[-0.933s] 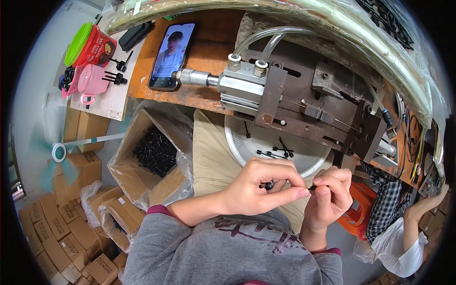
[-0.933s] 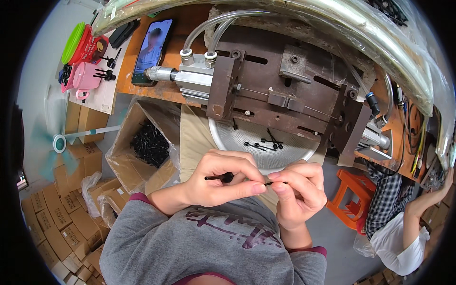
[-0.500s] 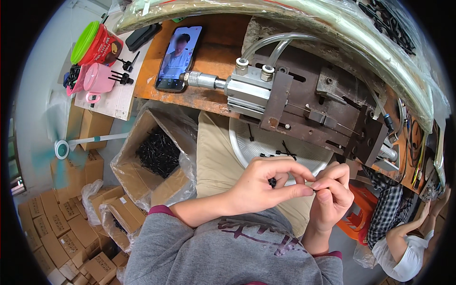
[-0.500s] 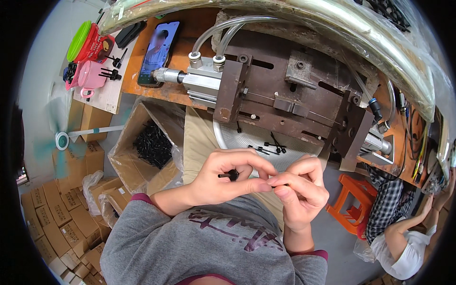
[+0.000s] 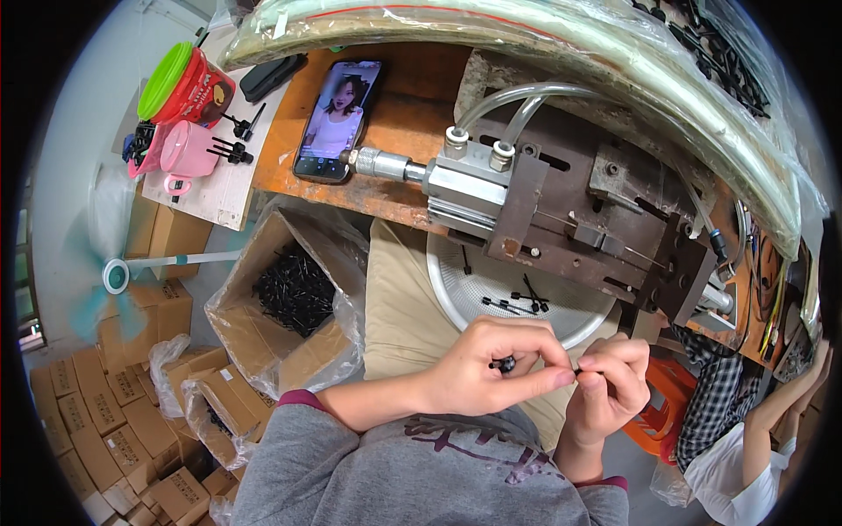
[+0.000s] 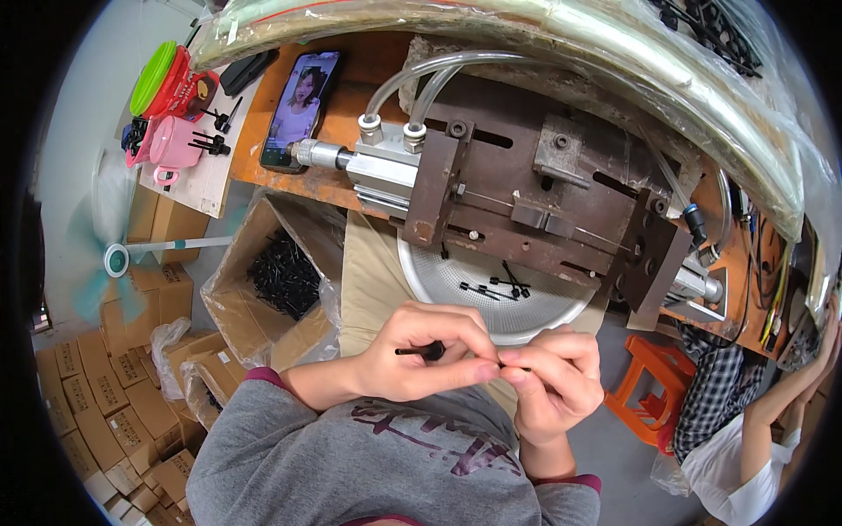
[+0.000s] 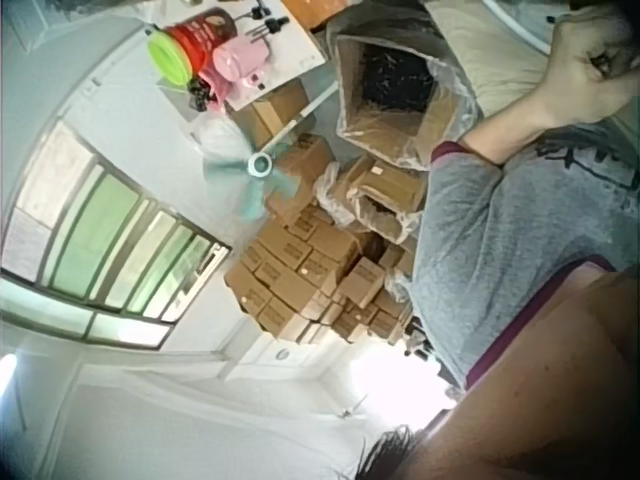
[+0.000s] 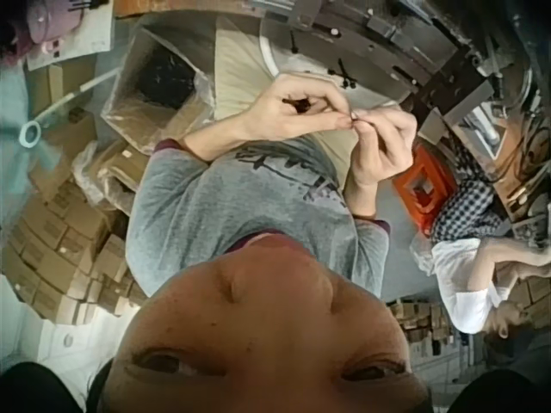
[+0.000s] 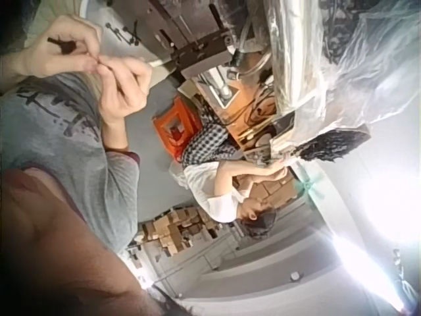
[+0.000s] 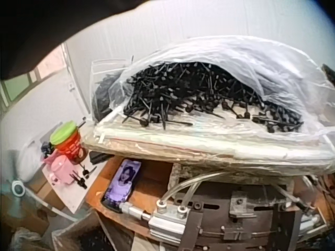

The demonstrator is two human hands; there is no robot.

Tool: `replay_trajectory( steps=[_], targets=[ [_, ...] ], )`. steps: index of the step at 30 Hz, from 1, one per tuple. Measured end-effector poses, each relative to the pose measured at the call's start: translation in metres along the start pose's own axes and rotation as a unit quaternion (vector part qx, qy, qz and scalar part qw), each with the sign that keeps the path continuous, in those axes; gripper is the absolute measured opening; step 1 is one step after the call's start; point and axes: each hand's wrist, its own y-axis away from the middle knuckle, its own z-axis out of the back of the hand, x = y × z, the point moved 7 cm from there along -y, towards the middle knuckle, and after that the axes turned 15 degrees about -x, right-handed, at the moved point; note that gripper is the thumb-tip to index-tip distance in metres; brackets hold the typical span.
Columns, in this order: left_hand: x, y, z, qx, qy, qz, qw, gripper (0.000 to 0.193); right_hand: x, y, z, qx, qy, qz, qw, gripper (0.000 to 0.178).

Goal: Assembling small black plastic cable or wire components using a workbench fixture.

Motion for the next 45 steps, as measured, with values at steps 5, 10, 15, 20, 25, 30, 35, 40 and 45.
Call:
replay_trajectory(
  steps=[5, 10, 15, 20, 25, 30, 35, 40, 45],
  targets=[
    [0.003, 0.003, 0.002, 0.012, -0.012, 0.015, 1.0, 0.005, -0.007, -0.004, 0.014, -0.097, -0.059, -0.069, 0.991, 0.02],
    [0.019, 0.003, 0.008, -0.033, 0.022, 0.106, 0.994, 0.009, -0.013, -0.008, 0.002, 0.01, -0.015, -0.074, 0.997, 0.022],
    [0.011, 0.0, 0.007, -0.005, 0.007, 0.061, 0.998, 0.015, -0.019, -0.002, -0.006, 0.049, -0.049, -0.121, 0.99, 0.017],
    [0.015, 0.002, 0.007, -0.036, 0.025, 0.055, 0.998, 0.01, -0.018, 0.0, -0.012, 0.04, -0.076, -0.134, 0.987, 0.018],
    [0.009, 0.0, 0.005, -0.053, 0.016, 0.039, 0.998, 0.007, -0.013, 0.0, -0.009, 0.02, -0.042, -0.115, 0.992, 0.015],
    [0.011, 0.002, 0.003, -0.002, 0.013, 0.045, 0.999, 0.008, -0.009, 0.003, -0.004, -0.012, -0.004, -0.087, 0.996, 0.014],
    [0.007, 0.001, 0.002, -0.003, 0.015, 0.066, 0.998, 0.006, -0.011, 0.006, 0.0, -0.034, -0.007, -0.076, 0.997, 0.017],
    [0.014, 0.005, 0.006, -0.006, 0.031, 0.118, 0.993, 0.005, -0.016, 0.0, 0.018, -0.127, -0.043, -0.126, 0.983, 0.021],
    [0.03, 0.012, 0.006, 0.003, 0.099, 0.186, 0.978, 0.032, -0.019, -0.003, 0.009, -0.074, -0.081, -0.156, 0.982, 0.02]
  ],
)
